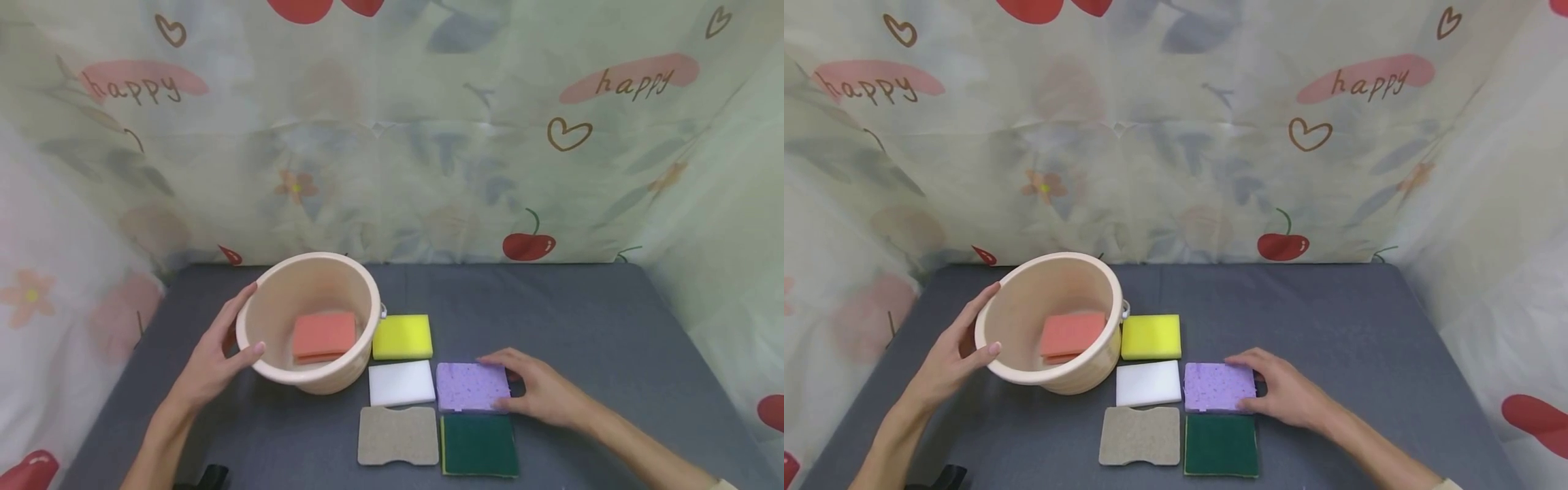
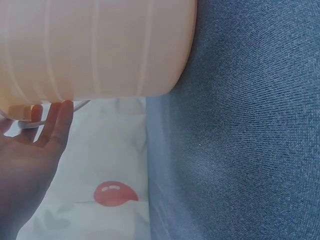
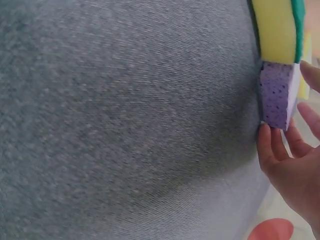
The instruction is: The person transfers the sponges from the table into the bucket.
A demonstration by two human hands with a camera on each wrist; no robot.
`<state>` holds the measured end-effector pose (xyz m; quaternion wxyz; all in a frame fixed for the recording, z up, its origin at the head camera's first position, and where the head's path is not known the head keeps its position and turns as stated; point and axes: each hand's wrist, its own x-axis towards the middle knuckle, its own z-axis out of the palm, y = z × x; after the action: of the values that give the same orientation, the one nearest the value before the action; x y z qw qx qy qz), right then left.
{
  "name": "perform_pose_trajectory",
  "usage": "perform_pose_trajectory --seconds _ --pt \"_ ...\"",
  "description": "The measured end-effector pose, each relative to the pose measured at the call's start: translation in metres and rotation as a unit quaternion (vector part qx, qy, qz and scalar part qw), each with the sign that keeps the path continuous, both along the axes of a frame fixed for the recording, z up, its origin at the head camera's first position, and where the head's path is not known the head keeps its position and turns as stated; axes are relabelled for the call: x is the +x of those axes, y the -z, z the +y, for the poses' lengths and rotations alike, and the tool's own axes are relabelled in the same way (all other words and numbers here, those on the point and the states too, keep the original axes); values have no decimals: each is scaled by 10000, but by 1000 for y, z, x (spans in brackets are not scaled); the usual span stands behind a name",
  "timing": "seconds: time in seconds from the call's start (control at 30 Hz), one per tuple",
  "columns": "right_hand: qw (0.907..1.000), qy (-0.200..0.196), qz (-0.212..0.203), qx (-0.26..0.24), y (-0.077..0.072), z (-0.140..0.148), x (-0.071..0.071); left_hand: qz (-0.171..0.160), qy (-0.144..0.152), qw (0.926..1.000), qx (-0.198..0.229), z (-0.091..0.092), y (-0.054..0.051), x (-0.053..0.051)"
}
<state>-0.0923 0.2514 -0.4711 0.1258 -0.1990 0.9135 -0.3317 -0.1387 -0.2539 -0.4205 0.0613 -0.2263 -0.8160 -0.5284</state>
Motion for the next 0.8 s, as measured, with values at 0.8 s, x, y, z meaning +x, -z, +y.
perform_pose_trajectory --seconds 0.8 --pt "9984 43 125 541 9 -6 -6 32 93 9999 131 0 2 -2"
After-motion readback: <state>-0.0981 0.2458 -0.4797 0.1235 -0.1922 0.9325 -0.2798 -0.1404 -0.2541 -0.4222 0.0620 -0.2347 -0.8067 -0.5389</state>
